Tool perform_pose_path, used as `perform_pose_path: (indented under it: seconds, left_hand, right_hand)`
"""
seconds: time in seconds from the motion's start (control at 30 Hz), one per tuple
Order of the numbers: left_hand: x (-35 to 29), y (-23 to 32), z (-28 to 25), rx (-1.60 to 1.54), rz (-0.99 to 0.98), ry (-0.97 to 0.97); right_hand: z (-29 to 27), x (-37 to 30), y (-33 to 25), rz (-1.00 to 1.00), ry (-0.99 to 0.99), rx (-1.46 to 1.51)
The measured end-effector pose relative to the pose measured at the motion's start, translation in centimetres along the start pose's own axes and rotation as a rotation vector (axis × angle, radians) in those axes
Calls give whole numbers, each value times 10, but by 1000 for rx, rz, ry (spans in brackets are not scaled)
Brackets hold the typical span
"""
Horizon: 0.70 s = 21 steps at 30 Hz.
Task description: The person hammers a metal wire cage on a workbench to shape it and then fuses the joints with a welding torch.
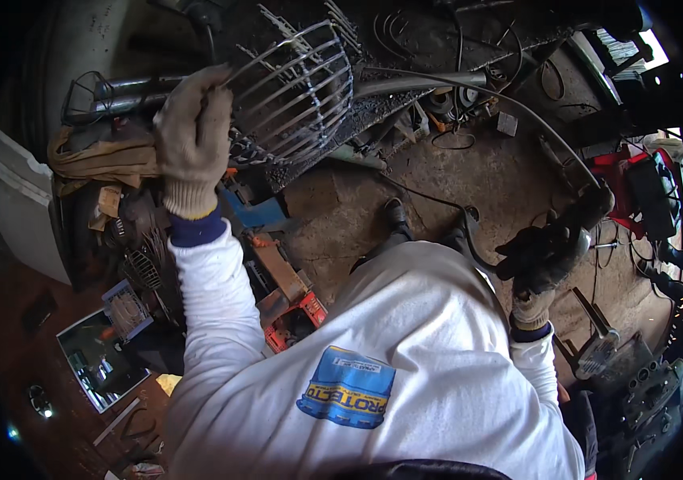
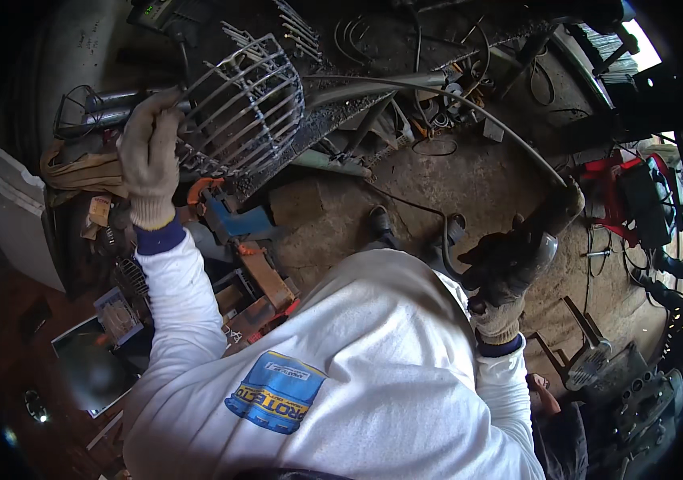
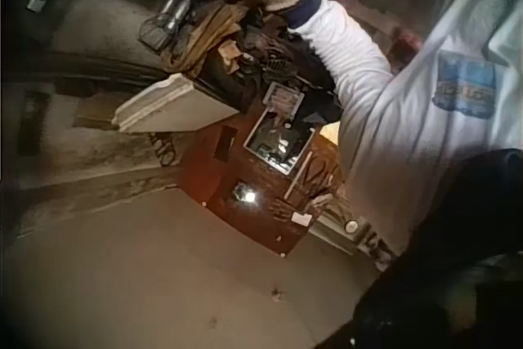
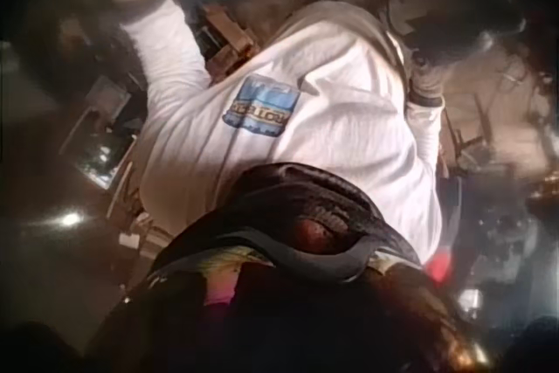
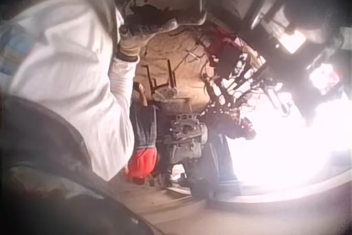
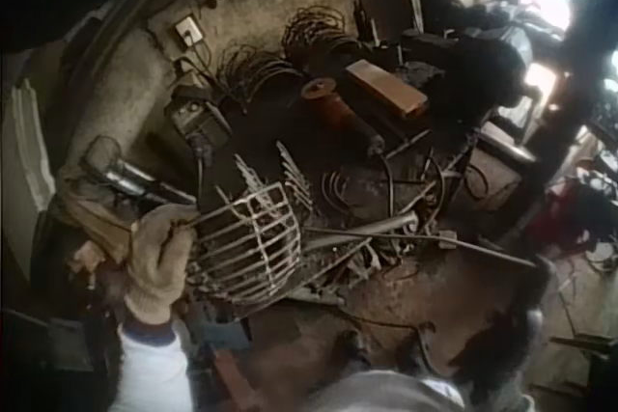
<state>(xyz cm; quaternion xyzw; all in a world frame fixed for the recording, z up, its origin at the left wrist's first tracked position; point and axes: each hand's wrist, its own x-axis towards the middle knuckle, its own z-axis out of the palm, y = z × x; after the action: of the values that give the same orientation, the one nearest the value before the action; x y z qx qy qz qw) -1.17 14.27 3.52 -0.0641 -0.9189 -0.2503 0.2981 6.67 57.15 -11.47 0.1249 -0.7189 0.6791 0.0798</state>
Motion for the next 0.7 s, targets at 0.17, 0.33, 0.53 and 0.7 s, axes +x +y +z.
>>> perform_pose_path:
  seconds: [0.17, 0.33, 0.53, 0.7]
  left_hand:
    - [-7, -15, 2, 313, 68, -63]
    - [-9, 0, -14, 462, 105, -130]
    - [-17, 6, -7, 381, -51, -135]
    - [-21, -1, -3, 434, 106, -51]
  right_hand:
    - [-2, 0, 3, 70, -5, 177]
    - [-3, -7, 2, 2, -53, 22]
    - [-2, -6, -4, -17, -145, -117]
    - [0, -9, -7, 15, -169, -42]
